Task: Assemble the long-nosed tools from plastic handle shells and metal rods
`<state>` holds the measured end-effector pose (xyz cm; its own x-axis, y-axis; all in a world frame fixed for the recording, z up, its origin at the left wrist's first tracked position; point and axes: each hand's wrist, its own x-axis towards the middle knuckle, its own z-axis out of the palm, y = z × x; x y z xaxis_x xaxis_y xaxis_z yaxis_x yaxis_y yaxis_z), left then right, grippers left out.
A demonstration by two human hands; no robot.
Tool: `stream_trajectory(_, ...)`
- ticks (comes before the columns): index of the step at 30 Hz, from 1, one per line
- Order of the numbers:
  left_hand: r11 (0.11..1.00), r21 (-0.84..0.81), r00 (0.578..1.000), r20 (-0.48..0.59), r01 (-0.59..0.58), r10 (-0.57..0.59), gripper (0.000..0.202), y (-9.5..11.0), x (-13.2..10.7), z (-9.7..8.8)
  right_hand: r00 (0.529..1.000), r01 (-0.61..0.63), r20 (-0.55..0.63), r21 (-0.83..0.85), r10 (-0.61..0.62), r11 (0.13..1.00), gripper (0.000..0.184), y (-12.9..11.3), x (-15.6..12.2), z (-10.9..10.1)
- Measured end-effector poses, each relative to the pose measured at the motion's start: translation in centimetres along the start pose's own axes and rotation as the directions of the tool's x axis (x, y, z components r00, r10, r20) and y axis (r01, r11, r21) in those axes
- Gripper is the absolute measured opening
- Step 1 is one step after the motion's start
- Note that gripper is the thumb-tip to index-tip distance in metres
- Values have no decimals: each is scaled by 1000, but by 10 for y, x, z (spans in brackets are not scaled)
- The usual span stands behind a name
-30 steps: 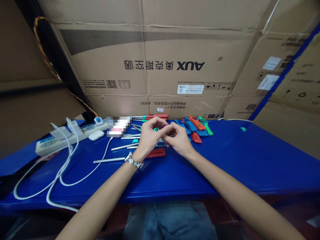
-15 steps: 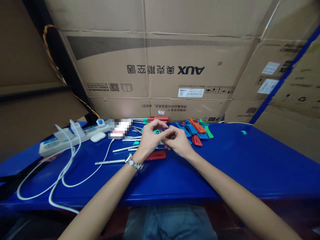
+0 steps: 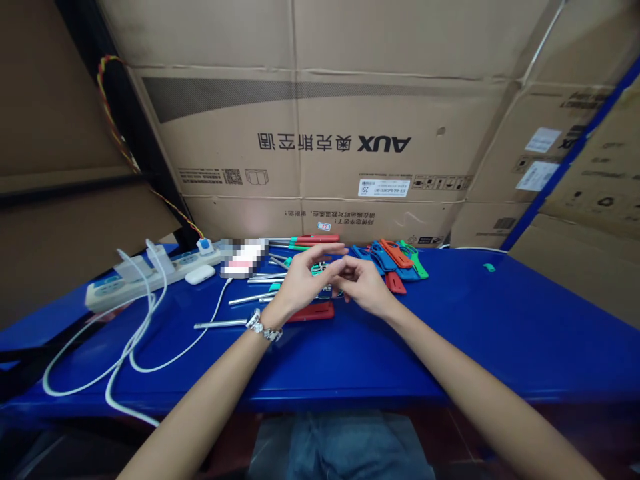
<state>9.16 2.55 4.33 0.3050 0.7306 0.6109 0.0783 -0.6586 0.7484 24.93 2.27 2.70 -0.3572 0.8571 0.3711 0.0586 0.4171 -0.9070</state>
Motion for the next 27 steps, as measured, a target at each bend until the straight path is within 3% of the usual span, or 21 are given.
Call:
stream_trajectory(2,1000,7,990,-140,3,-2,25,-2,2,4,996,6,-84,1,-6,1000,37,6,3,7)
stream_trajectory(4,1000,-1,979,-201,17,-17,23,-3,4,6,991,19,-133,-1,-19,1000,40,9,5,12)
stream_trajectory(7,999,-15,988,-152,31,-33,22,-1,4,2,991,29,-134,-11,-30,1000,37,7,3,12)
stream_trajectory(12,1000,25,999,52,14,-15,24,4,0,-9,995,6,98,-45,-2,999,40,-2,-5,-5)
stream_trajectory(14,999,39,996,93,9,-13,26,5,-1,-10,991,8,133,-85,4,996,39,-3,-6,-9)
stream_trajectory(16,998,56,999,49,12,-14,25,5,0,-7,994,15,107,-110,-4,994,37,-3,-5,-8)
stream_trajectory(19,998,53,992,-128,21,-14,23,3,2,0,1000,24,22,-96,-22,995,33,-2,-1,0)
stream_trajectory(21,999,46,982,-188,27,-18,24,1,3,3,999,31,-20,-82,-33,996,31,-2,1,7)
stream_trajectory(24,998,65,986,-164,26,-15,25,0,2,5,998,38,-50,-55,-41,998,29,-2,3,12)
stream_trajectory(27,998,59,993,-119,25,-18,23,1,-4,-1,1000,15,5,-10,-15,1000,31,0,4,9)
